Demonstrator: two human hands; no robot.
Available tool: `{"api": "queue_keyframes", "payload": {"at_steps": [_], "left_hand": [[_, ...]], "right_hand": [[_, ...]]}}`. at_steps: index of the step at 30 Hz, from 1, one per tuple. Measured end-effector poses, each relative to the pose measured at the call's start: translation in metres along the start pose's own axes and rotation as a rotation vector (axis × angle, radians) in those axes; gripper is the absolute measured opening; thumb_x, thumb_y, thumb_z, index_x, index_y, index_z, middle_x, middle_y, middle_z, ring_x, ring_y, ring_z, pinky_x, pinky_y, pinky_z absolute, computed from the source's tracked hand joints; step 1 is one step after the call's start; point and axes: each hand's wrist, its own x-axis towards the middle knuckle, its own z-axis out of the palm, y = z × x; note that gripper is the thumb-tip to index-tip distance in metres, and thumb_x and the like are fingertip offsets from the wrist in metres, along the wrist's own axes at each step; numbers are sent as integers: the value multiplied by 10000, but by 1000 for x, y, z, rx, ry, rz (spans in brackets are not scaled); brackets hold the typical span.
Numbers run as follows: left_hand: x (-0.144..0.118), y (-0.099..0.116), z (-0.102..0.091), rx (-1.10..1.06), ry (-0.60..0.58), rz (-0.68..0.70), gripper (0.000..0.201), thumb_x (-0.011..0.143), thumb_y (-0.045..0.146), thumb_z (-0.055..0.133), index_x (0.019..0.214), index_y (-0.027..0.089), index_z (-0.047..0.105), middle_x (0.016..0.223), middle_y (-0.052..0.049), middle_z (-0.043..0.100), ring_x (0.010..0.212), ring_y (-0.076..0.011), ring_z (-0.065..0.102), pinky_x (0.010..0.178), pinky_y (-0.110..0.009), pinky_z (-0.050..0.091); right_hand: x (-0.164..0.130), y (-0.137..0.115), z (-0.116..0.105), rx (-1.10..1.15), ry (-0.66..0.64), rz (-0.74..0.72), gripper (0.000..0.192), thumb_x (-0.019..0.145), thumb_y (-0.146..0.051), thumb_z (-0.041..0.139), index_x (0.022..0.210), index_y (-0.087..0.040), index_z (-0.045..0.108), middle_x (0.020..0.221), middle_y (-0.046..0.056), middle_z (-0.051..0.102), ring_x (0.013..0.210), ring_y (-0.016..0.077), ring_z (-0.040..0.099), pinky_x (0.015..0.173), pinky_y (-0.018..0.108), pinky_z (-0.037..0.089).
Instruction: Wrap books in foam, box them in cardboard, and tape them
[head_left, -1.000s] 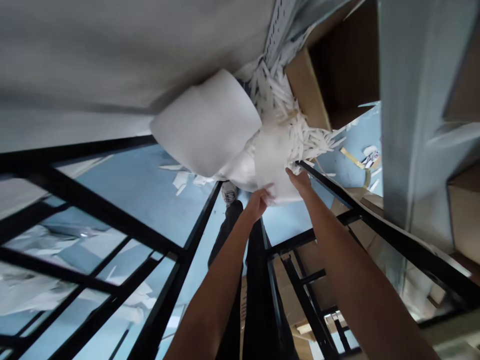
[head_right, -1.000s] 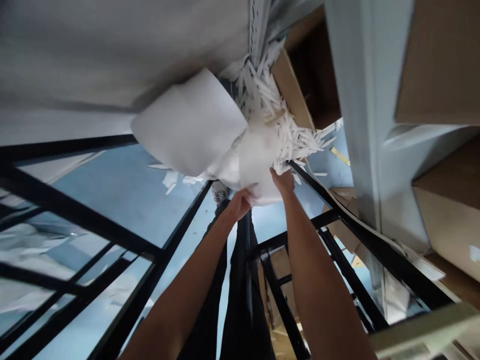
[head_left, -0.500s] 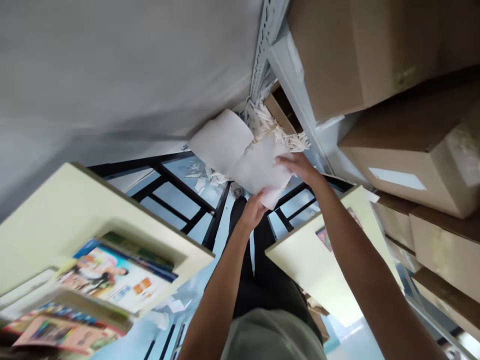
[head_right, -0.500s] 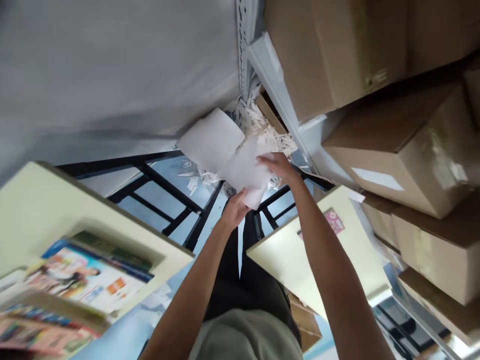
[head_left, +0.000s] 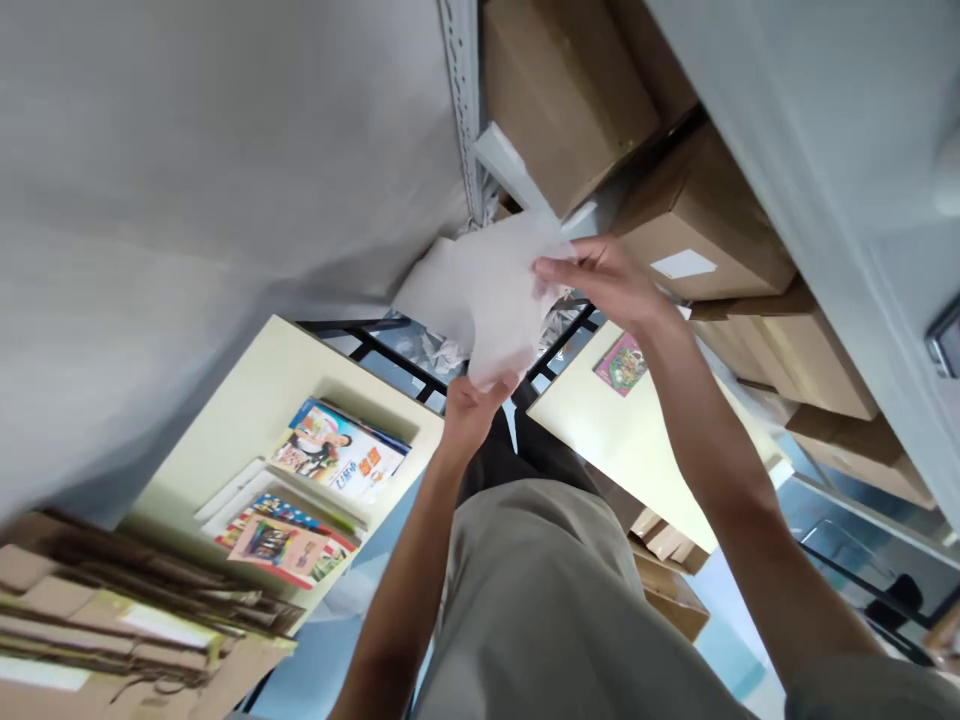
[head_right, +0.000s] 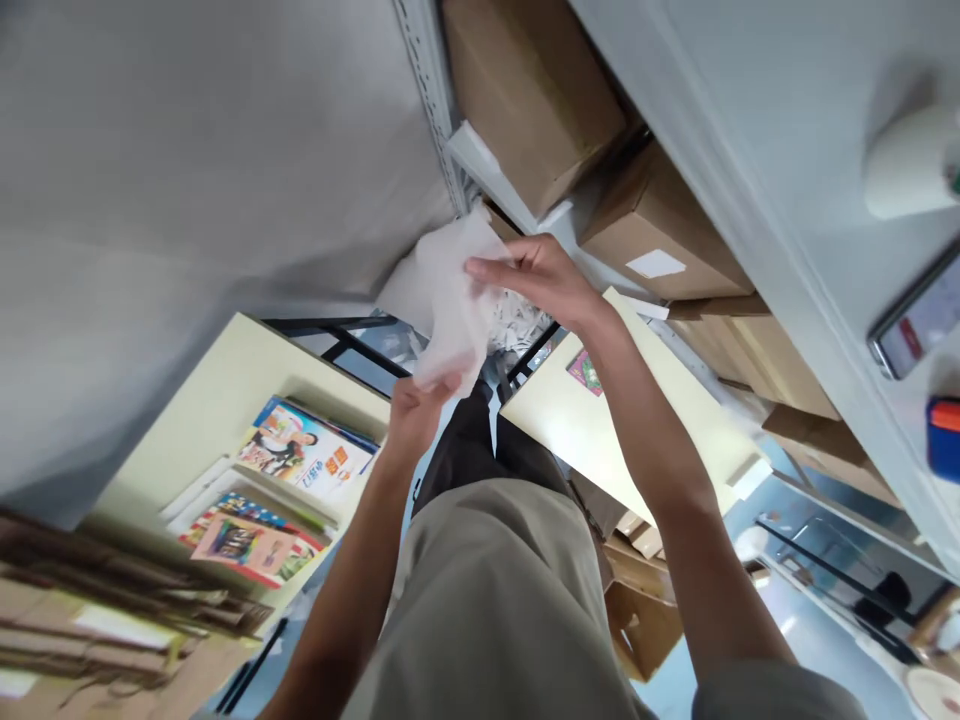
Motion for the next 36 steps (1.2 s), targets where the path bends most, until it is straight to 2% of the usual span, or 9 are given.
{"api": "queue_keyframes", "payload": {"at_steps": [4,8,12,15,20,23,26,32,36], "left_hand": [[-56,41,8,113,-230,232,451,756,596,1018,846,191,842,916,-85,844,1022,-323,830,953,-432,699],[-83,55,46,147,-298,333,555,810,629,988,1194,244,876,1186,-99,860,1347,-352,765,1178,-490,647],[-103,40,94,288,-405,372,442,950,580,893,1275,283,861,1334,-102,835,1575,-354,616,1368,-507,499],[-118,16,128,477,-617,449,346,1017,513,812,1261,274,864,1316,-108,839,1579,-363,611,1410,-511,442],[-134,-57,200,748,-1081,568,300,981,276,730,1250,254,861,1432,-129,804,1628,-423,539,1423,-571,391],[-144,-120,243,872,-1150,602,463,998,185,635,1420,274,804,1669,-102,669,1739,-395,390,1470,-585,262],[-152,-191,273,1083,-1182,635,660,1013,115,543,1641,277,665,1894,-83,387,1816,-369,205,1483,-609,162],[-144,-309,293,1476,-1190,621,882,911,-9,506,1753,252,544,1931,-130,275,1825,-353,160,1471,-645,138],[-130,-348,292,1596,-1203,540,813,928,29,579,1718,222,585,1915,-189,286,1816,-391,185,1459,-662,144]], "right_hand": [[-59,-59,-15,73,13,-139,414,928,-630,920,925,-221,850,888,-27,791,1043,224,836,906,316,668],[-119,-81,-44,123,84,-221,427,837,-616,995,943,-230,847,898,-35,802,946,204,825,885,333,687],[-191,-56,-91,176,353,-165,343,824,-489,1009,910,-221,812,894,-9,794,1019,258,836,908,403,699],[-257,-17,-131,212,554,-110,187,875,-359,929,880,-229,795,908,2,797,1074,281,829,926,434,692],[-372,62,-176,244,756,-1,44,870,-297,801,846,-272,775,904,16,803,1097,296,800,998,473,659],[-433,118,-190,257,903,177,202,927,-363,745,1102,-296,821,1079,47,846,1201,318,780,1050,502,644],[-486,180,-201,346,969,269,411,1021,-484,659,1372,-301,768,1289,92,847,1289,318,760,1090,489,624],[-570,289,-200,528,915,500,837,1064,-885,409,1474,-225,721,1361,179,829,1303,350,772,1075,475,629],[-596,344,-180,469,967,593,666,1018,-769,680,1355,-201,759,1342,169,836,1222,288,795,1064,405,627]]}}
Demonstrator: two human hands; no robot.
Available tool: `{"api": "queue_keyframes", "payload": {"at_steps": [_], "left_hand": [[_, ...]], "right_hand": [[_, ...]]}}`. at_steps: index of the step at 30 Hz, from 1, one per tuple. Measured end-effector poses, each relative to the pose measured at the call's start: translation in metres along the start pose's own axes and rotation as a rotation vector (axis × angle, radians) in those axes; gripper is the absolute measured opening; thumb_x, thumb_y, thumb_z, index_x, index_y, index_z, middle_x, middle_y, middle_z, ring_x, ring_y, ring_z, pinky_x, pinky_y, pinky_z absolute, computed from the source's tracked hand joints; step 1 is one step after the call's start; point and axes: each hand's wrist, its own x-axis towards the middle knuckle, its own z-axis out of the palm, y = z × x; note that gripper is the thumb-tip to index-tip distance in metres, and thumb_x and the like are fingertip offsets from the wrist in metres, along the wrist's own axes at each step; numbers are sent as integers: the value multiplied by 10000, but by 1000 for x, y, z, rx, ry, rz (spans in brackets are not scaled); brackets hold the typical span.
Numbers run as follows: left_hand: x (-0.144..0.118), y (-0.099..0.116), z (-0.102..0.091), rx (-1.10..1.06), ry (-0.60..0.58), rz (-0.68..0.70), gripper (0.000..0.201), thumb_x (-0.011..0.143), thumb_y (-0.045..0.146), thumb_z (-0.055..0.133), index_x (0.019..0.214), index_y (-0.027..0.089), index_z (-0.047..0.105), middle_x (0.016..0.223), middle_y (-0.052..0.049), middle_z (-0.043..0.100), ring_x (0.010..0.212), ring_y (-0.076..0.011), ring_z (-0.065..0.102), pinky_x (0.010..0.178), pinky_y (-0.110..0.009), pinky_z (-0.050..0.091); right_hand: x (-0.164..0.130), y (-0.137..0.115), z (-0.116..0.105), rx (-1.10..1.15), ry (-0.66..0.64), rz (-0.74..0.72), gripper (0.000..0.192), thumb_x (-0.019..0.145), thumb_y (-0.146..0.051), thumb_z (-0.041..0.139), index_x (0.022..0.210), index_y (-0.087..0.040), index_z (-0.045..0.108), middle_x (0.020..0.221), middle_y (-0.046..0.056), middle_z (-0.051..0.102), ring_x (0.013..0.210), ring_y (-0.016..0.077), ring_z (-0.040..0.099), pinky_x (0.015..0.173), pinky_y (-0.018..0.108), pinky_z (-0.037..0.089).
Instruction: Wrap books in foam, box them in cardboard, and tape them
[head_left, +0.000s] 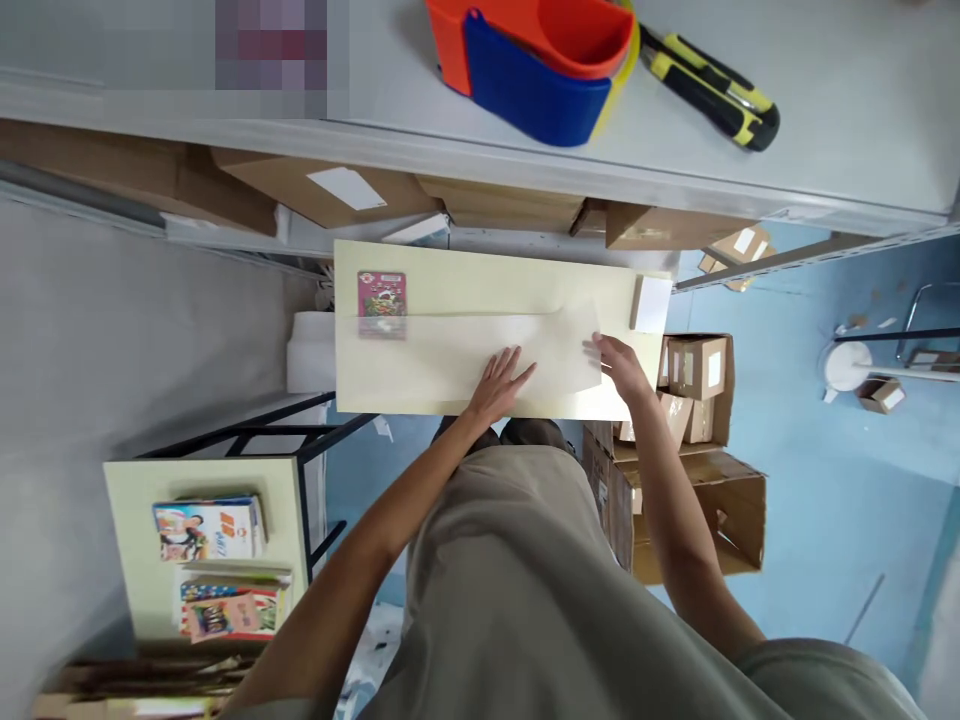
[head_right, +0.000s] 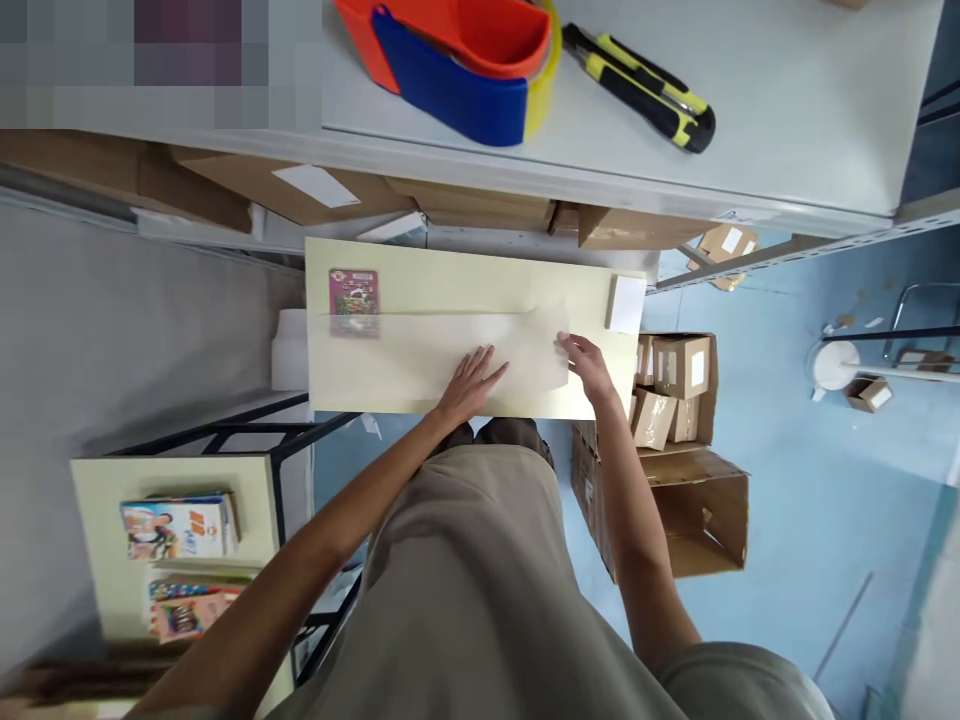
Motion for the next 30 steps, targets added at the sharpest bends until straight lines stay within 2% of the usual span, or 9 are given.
{"api": "queue_keyframes", "payload": {"at_steps": [2,5,8,13,19,22,24,27,30], "left_hand": [[5,-4,7,8,-44,5,781,948,139,703,1716,202,577,1912,-221,271,1813,-438,167,1447,-689,131],[6,-9,8,-9,-86,51,924,905,359,880,1737,166,528,1914,-251,247,1811,-478,127,1445,-683,114],[-3,-20,-3,-38,7,-47,838,1005,415,773,1748,145,498,1919,-239,245,1819,-438,134,1456,-635,125],[-34,-63,-30,-37,259,-351,726,1062,402,674,1690,70,524,1923,-263,209,1813,-451,135,1453,-638,116],[-57,-93,-41,-39,183,-357,673,1042,280,639,1683,105,534,1934,-219,211,1819,-387,156,1445,-605,208],[-57,-91,-41,-50,152,-343,709,1013,217,643,1703,103,521,1939,-213,191,1824,-401,127,1437,-629,225],[-57,-92,-43,-130,157,-331,712,1000,186,650,1696,96,529,1922,-221,254,1821,-408,142,1437,-614,239],[-60,-109,-55,-361,241,-305,662,1036,175,605,1685,85,516,1825,-256,451,1730,-371,410,1390,-522,381],[-69,-145,-84,-470,455,-342,516,1069,182,553,1580,123,594,1624,-237,663,1465,-305,687,1260,-446,534]], "right_hand": [[10,24,0,-80,89,25,461,998,-568,789,1191,-149,787,1241,182,857,1104,261,802,1015,369,624],[26,50,2,-274,221,77,262,1018,-368,733,1072,-119,797,1152,186,871,1020,250,794,955,337,608],[35,63,3,-398,314,102,241,1032,-311,682,1110,-121,810,1206,194,871,1081,271,799,970,327,592],[30,67,11,-442,361,103,285,1075,-322,612,1184,-129,791,1253,212,855,1123,284,788,990,324,572],[15,45,44,-480,502,24,168,1070,-256,556,1155,-191,686,1390,223,746,1106,271,726,1025,368,551],[6,21,90,-418,371,-110,113,1106,-273,540,1057,-249,638,1320,194,769,1015,233,696,1010,333,535],[2,2,139,-407,231,-168,128,1117,-278,561,1023,-261,647,1236,135,814,982,206,703,987,295,536],[1,-25,230,-401,10,-219,129,1099,-321,682,993,-253,709,1043,21,858,896,166,753,918,245,558],[10,-49,316,-483,-202,-163,313,1140,-371,664,870,-226,727,879,18,858,752,151,781,845,230,572]]}}
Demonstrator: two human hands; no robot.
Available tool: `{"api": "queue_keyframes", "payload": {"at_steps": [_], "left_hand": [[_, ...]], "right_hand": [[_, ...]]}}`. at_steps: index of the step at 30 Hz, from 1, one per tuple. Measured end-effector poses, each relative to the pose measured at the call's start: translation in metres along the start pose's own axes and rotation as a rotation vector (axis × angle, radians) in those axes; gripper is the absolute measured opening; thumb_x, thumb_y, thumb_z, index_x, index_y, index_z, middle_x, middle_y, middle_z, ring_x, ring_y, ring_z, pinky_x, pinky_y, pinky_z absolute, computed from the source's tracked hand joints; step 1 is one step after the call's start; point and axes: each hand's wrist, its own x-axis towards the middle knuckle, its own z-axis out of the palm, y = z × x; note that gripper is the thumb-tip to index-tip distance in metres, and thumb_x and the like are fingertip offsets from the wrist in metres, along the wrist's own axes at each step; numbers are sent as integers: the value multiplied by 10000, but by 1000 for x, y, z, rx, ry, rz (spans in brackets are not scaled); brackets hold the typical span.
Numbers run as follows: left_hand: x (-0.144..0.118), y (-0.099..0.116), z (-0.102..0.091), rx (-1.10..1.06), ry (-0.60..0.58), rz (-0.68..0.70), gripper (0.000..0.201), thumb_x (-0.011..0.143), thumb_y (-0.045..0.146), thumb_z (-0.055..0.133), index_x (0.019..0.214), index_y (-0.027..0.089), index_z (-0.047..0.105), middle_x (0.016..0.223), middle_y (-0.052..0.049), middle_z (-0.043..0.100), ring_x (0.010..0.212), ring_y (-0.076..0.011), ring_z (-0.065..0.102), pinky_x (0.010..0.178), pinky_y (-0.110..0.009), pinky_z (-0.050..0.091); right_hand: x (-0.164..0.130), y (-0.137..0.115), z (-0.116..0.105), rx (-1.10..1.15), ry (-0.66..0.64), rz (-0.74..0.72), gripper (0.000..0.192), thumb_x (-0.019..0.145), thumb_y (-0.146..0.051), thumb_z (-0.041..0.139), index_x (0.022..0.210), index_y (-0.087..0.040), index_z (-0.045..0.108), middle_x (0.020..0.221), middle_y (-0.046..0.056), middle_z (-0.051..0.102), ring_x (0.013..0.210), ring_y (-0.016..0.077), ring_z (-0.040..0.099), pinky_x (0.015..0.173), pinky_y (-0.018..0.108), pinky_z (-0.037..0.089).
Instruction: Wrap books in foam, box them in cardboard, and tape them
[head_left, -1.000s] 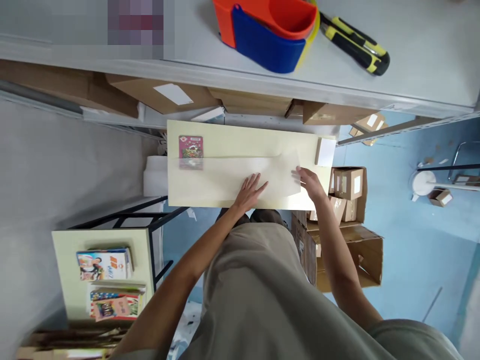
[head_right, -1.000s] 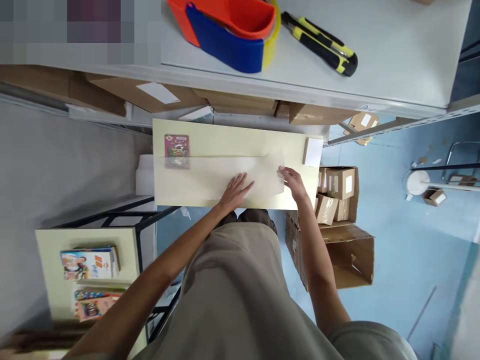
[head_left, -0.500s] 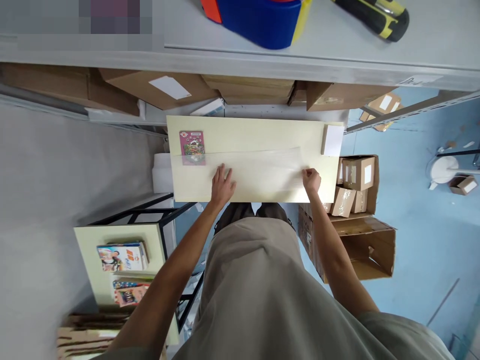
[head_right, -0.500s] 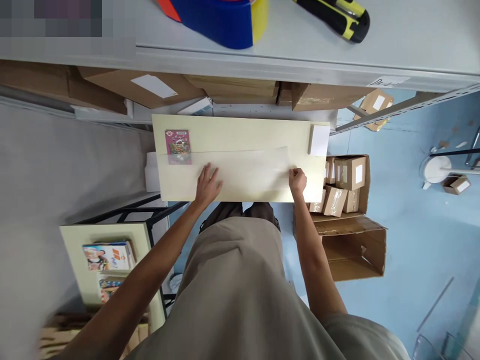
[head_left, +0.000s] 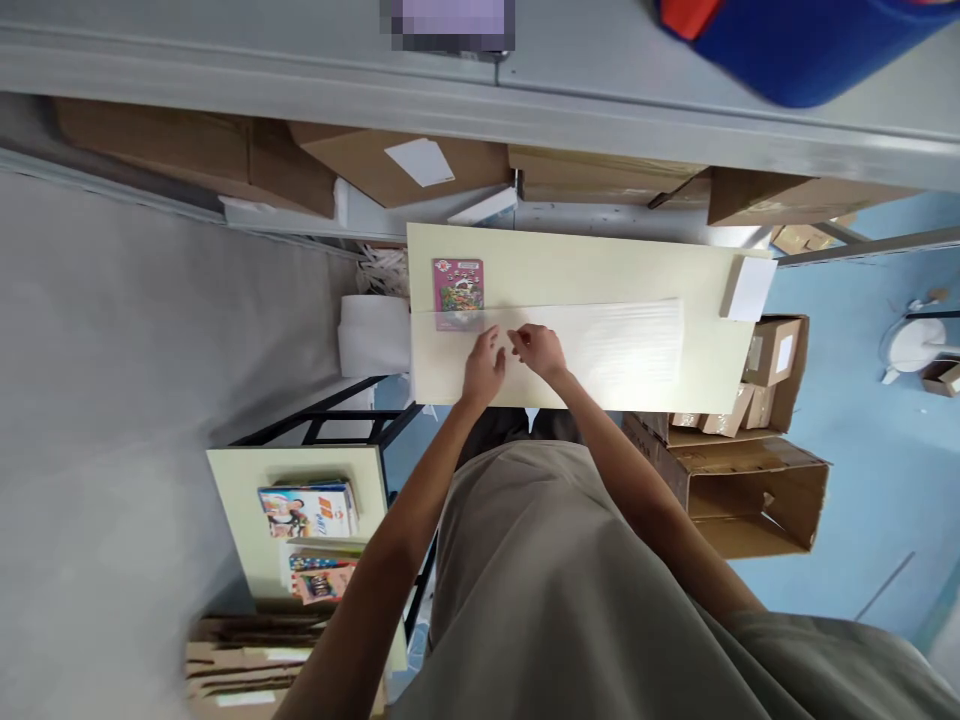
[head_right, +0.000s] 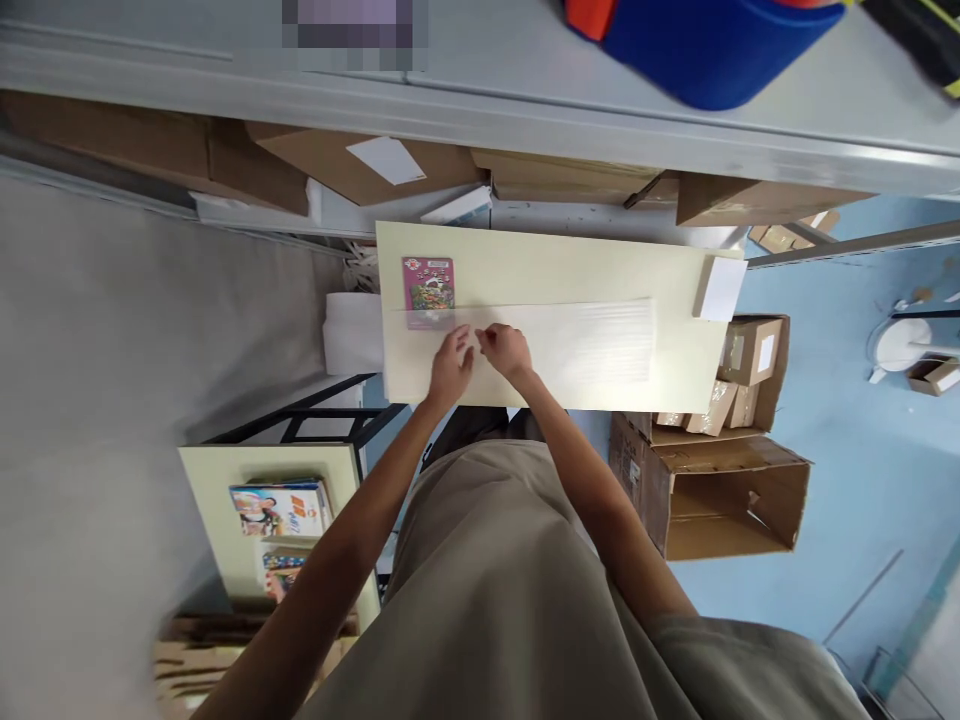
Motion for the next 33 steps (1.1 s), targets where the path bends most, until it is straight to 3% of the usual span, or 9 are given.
{"api": "queue_keyframes", "payload": {"at_steps": [3,7,11,18,21,25,28,31,33], "left_hand": [[28,-17,-50,118,199,-39,415,1040,153,557,1438,186,669,1466,-181,748,1336,-294,742,1191,-438,578],[70,-26,-92,325,247,-116,354,1017,247,661,1363,177,691,1432,-223,750,1337,-373,724,1234,-530,532],[105,-22,-101,406,192,-211,401,935,343,797,1285,163,719,1306,-226,808,1353,-421,704,1226,-571,514],[143,-14,-125,346,-85,-338,164,808,280,880,845,207,738,883,-50,822,980,-311,795,936,-372,589],[145,-7,-130,287,-50,-266,180,862,251,864,806,199,702,832,-34,797,898,-256,764,914,-343,582],[133,18,-127,284,194,-29,167,914,206,833,839,213,684,962,-62,822,995,-261,766,1039,-403,580],[116,49,-115,273,316,153,126,901,201,859,920,229,738,1039,-55,814,1100,-276,761,1127,-441,557],[94,81,-80,44,310,187,173,900,288,913,960,223,763,994,-30,803,1024,-234,749,1007,-364,600],[78,99,-36,-222,208,136,276,893,394,949,959,189,777,943,-35,804,900,-188,723,876,-311,603]], "right_hand": [[28,-35,40,-78,-87,124,466,1170,-400,625,756,-206,717,854,62,871,719,161,806,789,228,587],[46,-48,57,-126,-91,267,511,1182,-380,603,716,-202,711,902,91,886,786,183,830,825,251,615],[49,-49,58,-149,-95,316,476,1177,-376,601,757,-199,741,914,90,886,823,192,831,915,294,626],[53,-53,63,-204,-77,354,369,1154,-425,623,926,-204,811,968,133,881,1114,300,835,1034,401,613],[49,-44,64,-234,-68,269,363,1159,-478,612,1002,-219,812,1082,148,882,1208,328,808,1050,422,603],[33,-9,50,-217,-68,138,322,1133,-520,675,1017,-241,786,1165,127,879,1182,325,809,994,400,615],[18,40,17,-107,62,53,223,1136,-435,670,1073,-245,768,1135,100,882,1104,293,824,966,384,621],[6,107,-32,92,238,-15,197,1123,-415,648,1098,-245,744,1103,92,879,1001,262,833,915,368,637],[-1,155,-68,222,348,-27,273,1101,-510,650,1083,-249,728,1080,99,875,943,257,832,881,374,653]]}}
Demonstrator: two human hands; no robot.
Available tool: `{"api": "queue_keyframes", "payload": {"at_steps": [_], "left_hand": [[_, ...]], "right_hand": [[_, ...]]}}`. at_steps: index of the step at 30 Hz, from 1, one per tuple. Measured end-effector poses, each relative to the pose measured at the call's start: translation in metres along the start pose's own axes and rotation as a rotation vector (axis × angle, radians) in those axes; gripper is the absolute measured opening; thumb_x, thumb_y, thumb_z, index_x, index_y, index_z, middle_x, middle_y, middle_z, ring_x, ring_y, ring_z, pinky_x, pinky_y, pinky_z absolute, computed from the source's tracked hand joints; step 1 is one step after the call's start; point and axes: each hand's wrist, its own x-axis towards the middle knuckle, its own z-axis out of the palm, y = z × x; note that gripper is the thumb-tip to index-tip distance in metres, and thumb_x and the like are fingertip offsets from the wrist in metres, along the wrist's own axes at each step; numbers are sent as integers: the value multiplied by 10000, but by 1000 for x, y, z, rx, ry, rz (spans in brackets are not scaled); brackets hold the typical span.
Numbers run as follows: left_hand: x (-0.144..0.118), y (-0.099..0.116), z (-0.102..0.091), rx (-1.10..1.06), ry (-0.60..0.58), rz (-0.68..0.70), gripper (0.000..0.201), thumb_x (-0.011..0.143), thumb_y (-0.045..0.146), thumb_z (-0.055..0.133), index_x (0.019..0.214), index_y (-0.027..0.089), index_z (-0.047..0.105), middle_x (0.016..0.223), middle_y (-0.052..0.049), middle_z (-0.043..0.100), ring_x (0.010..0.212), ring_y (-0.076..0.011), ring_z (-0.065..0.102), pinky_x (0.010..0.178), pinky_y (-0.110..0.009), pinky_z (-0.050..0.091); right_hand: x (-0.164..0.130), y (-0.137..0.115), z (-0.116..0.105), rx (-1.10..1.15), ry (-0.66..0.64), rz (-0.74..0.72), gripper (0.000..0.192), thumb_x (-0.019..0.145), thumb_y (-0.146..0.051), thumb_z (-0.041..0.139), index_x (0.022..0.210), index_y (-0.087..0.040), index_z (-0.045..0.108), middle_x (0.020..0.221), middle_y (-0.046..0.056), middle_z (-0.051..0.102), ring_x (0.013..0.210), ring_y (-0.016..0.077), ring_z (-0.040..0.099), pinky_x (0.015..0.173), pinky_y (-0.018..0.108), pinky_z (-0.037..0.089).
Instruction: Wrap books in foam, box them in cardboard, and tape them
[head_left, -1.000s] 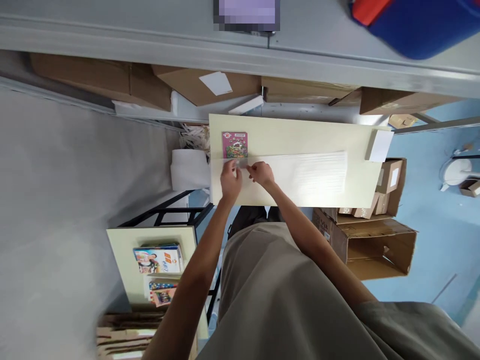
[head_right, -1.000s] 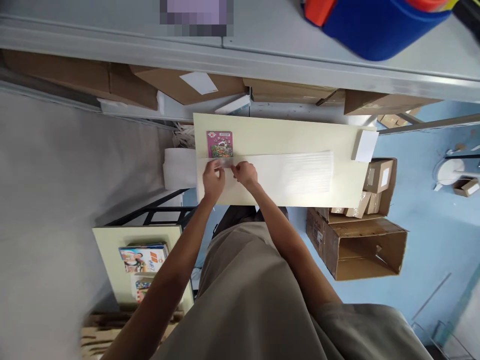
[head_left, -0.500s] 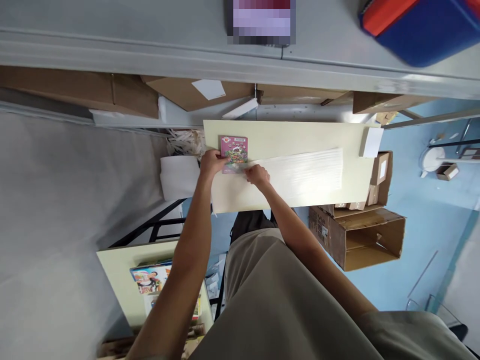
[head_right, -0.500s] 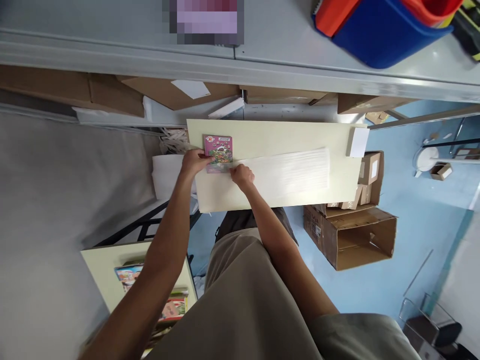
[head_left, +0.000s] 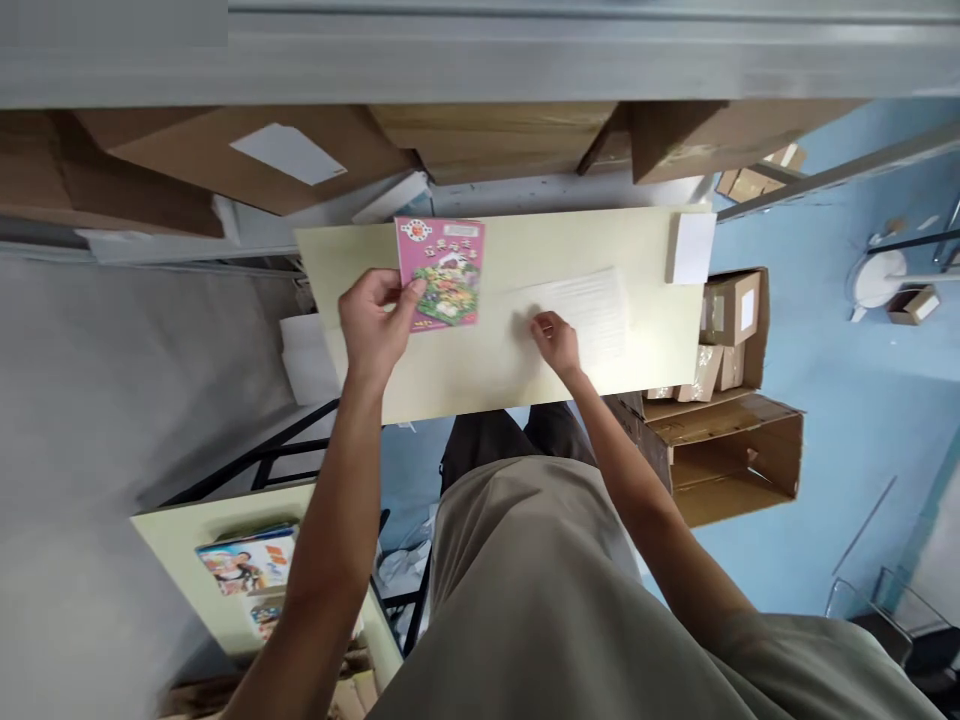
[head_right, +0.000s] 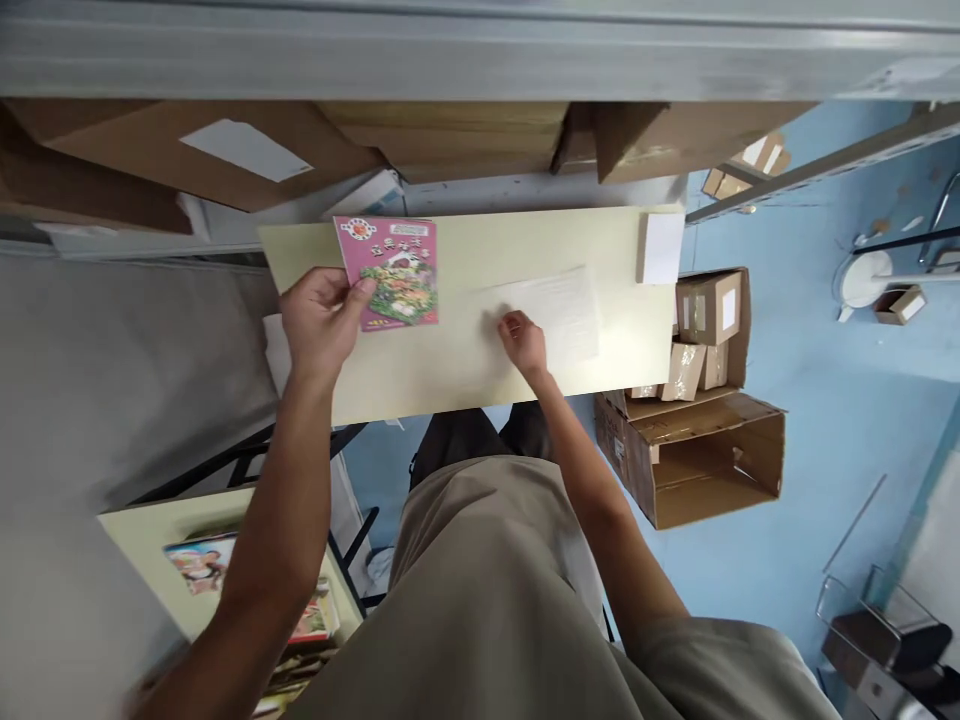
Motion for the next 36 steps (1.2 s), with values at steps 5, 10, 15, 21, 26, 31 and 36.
{"api": "queue_keyframes", "payload": {"at_steps": [5,10,15,21,26,31,36], "left_hand": [[-73,-9,145,-416,-178,-412,450,762,546,1033,887,192,785,920,-52,806,837,-179,745,776,-293,598],[-123,-44,245,-328,-60,-579,424,781,542,994,849,197,758,861,-32,791,844,-198,748,771,-291,569],[-127,-65,263,-41,11,-456,264,896,463,831,845,223,735,820,-22,769,821,-205,733,760,-292,546],[-121,-65,265,158,-15,-479,212,930,429,754,907,220,725,913,-46,800,882,-215,762,803,-302,579],[-123,-62,266,155,-14,-462,224,935,445,747,917,222,725,908,-51,791,890,-221,758,812,-313,584],[-128,-60,263,117,-15,-419,238,940,458,754,932,222,727,916,-58,788,885,-223,751,826,-323,579],[-130,-55,255,98,-13,-406,213,967,433,750,967,222,718,945,-57,794,879,-205,736,833,-311,585]], "right_hand": [[7,81,-94,216,117,58,520,994,-773,671,1040,-256,701,959,94,863,888,260,835,892,417,681],[4,112,-133,251,82,66,495,998,-743,669,1042,-251,709,983,91,871,904,249,847,914,412,684],[4,104,-141,94,45,61,318,1097,-555,599,1045,-253,683,969,74,869,895,236,844,954,386,654],[13,93,-155,-160,150,99,356,1129,-494,596,1356,-222,635,1145,131,862,1015,275,822,947,405,622],[30,104,-158,-188,206,57,306,1111,-504,632,1115,-207,704,1106,153,817,987,270,776,960,424,626],[28,102,-162,-196,242,-78,245,1091,-446,655,1016,-218,705,1167,149,747,973,242,734,949,425,637],[4,65,-155,-204,118,-268,226,1121,-435,631,1014,-242,680,1189,109,720,1028,242,725,941,422,639]]}}
